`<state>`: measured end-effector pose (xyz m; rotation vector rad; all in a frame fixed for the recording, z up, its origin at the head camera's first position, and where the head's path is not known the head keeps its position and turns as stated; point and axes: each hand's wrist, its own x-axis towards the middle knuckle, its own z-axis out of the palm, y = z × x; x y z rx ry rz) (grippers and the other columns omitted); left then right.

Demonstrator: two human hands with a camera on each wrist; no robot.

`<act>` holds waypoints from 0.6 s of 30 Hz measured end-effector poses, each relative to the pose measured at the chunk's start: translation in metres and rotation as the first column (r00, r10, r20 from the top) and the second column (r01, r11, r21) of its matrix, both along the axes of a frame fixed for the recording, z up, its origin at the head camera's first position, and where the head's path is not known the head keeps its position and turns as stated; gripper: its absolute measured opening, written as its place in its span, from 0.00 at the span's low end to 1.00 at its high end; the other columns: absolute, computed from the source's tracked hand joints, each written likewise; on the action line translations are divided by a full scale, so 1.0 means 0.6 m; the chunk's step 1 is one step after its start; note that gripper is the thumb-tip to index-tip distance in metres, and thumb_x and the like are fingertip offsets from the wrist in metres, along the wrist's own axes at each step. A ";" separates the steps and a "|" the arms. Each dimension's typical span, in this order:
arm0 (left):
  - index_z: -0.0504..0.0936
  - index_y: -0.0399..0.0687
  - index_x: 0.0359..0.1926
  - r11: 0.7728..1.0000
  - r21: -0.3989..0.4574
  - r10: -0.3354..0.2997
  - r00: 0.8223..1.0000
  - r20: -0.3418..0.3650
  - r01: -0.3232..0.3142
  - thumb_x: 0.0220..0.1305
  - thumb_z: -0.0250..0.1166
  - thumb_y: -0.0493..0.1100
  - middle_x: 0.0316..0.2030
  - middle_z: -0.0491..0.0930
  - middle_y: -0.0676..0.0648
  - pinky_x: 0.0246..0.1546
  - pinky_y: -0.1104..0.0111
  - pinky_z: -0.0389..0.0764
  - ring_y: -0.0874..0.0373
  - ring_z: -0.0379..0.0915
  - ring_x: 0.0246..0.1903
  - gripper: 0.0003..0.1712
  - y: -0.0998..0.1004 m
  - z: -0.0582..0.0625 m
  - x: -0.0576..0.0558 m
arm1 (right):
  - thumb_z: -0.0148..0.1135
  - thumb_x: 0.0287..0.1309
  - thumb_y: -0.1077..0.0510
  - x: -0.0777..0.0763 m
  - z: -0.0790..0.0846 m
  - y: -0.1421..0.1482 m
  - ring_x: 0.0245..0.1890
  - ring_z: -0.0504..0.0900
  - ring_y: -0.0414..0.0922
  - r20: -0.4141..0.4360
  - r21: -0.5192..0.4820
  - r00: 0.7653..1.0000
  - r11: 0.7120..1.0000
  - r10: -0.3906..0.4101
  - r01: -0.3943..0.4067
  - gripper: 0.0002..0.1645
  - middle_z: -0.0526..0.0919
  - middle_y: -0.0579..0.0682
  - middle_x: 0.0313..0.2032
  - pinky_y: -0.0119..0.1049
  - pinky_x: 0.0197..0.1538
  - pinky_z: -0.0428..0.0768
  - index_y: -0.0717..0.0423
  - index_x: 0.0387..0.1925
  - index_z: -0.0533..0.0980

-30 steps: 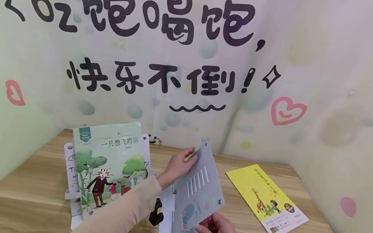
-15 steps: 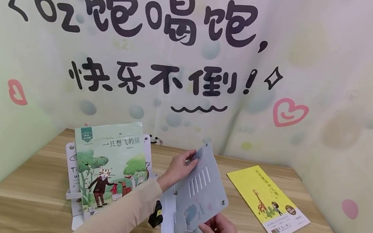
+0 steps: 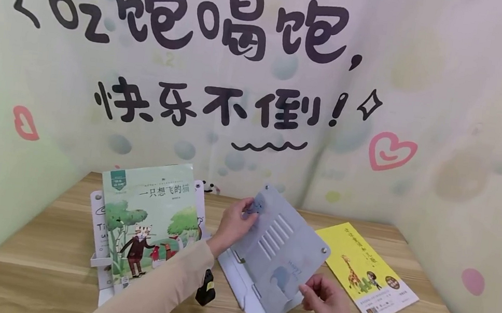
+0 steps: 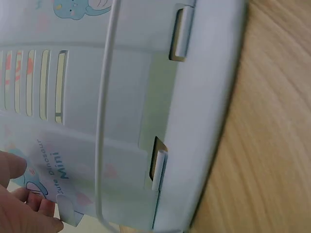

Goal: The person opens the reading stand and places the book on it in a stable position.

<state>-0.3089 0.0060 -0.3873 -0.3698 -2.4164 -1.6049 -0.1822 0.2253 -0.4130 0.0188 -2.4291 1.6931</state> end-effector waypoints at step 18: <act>0.64 0.35 0.63 0.983 0.138 0.109 0.991 0.084 -0.120 0.62 0.57 0.33 0.59 0.68 0.35 0.62 0.55 0.67 0.42 0.66 0.60 0.28 -0.021 -0.001 0.054 | 0.54 0.64 0.63 -0.125 0.015 0.065 0.32 0.79 0.38 0.003 0.091 0.997 0.993 -0.071 0.071 0.10 0.79 0.59 0.37 0.31 0.36 0.82 0.66 0.44 0.73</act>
